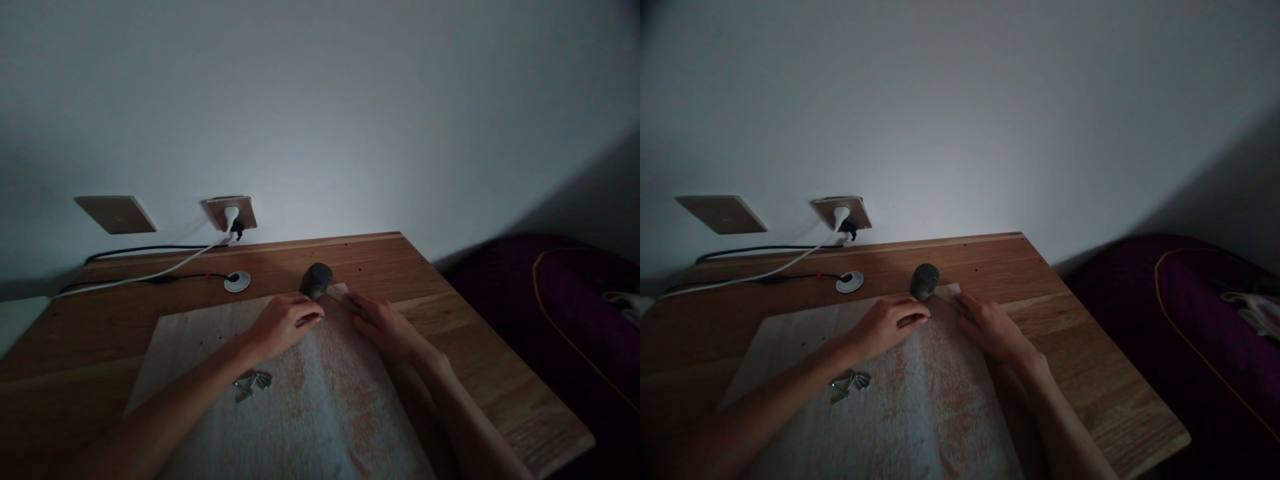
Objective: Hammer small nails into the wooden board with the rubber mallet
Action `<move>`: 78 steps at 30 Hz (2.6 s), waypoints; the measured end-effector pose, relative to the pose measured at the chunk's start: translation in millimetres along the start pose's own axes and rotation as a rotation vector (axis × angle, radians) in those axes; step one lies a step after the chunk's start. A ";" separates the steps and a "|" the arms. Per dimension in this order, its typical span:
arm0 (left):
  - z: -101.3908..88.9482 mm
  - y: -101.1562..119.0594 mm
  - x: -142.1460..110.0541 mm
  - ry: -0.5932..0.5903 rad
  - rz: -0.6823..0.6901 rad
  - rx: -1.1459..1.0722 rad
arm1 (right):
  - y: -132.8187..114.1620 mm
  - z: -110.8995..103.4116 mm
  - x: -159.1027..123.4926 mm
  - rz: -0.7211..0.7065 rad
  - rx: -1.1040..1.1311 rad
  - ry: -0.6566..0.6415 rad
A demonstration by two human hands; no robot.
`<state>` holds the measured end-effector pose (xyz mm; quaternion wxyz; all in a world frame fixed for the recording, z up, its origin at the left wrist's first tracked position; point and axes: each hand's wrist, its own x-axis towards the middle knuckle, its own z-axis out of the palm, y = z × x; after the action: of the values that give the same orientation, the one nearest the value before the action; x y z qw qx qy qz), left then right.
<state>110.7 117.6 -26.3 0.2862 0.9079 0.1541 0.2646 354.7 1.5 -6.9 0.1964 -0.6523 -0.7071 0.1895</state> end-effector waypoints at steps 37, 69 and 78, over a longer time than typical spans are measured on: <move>9.3 2.2 5.1 0.071 0.151 0.234 | 1.7 1.9 0.3 0.019 0.028 -0.005; 10.7 8.9 5.8 -0.008 -0.232 0.048 | -43.3 -9.0 -71.5 0.238 0.385 0.128; 9.6 5.5 8.1 0.042 -0.267 -0.129 | -93.3 37.1 -115.3 0.615 0.672 0.316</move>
<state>123.5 112.6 -26.5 0.3735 0.8533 0.2620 0.2524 264.4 -121.0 6.9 0.4364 -0.7523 -0.3425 0.3554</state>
